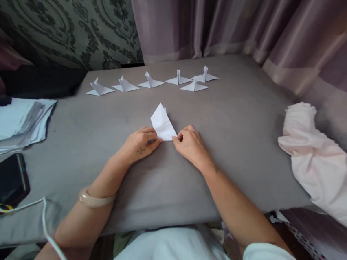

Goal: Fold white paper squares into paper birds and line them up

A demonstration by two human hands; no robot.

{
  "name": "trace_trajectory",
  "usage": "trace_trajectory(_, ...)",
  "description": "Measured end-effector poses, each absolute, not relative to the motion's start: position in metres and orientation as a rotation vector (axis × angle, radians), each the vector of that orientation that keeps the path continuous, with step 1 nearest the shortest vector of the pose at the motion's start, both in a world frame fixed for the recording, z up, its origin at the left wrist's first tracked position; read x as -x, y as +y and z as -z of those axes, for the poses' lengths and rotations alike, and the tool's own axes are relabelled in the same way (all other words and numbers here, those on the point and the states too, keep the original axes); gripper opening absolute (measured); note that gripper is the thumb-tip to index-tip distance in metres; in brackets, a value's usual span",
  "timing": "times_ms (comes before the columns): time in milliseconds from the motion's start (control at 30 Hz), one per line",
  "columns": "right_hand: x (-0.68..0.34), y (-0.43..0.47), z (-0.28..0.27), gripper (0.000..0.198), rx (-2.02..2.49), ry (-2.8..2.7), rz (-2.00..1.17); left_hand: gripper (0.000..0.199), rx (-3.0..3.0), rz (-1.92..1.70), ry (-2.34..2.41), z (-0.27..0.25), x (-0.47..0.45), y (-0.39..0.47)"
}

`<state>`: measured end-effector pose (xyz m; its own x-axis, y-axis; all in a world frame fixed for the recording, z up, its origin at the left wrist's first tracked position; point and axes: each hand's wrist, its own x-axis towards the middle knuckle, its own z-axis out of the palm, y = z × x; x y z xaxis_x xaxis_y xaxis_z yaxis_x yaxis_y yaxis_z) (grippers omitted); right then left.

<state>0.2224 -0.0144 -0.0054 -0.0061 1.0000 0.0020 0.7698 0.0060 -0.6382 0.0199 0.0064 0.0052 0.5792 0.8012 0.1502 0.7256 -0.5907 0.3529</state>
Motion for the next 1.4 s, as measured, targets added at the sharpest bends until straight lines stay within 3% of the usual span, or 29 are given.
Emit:
trace_trajectory(400, -0.226, -0.015, 0.003, 0.016, 1.832, -1.846, -0.718, 0.026, -2.454, -0.491, 1.323, 0.01, -0.03, 0.015)
trace_trajectory(700, -0.25, -0.008, -0.008, 0.016, 1.786, -1.686, -1.1, 0.034, -2.388, -0.428, 1.333, 0.008, -0.034, 0.023)
trace_trajectory(1033, -0.223, -0.009, 0.005, 0.023, 1.762, -1.69, -0.809, 0.048, -2.457, -0.463, 1.48, 0.004, -0.039, 0.01)
trace_trajectory(1233, -0.22, -0.012, 0.005, 0.02, 1.616, -1.748, -0.721, 0.033, -2.434, -0.737, 1.541, -0.001, -0.018, 0.009)
trace_trajectory(1333, -0.219, -0.015, 0.001, 0.019, 1.475, -1.854, -0.552, 0.066, -2.495, -1.094, 1.604, -0.005, -0.009, 0.014)
trace_trajectory(1400, -0.218, -0.017, -0.002, 0.027, 1.419, -1.942, -0.354, 0.077, -2.576, -1.185, 1.6, -0.009, -0.003, 0.014)
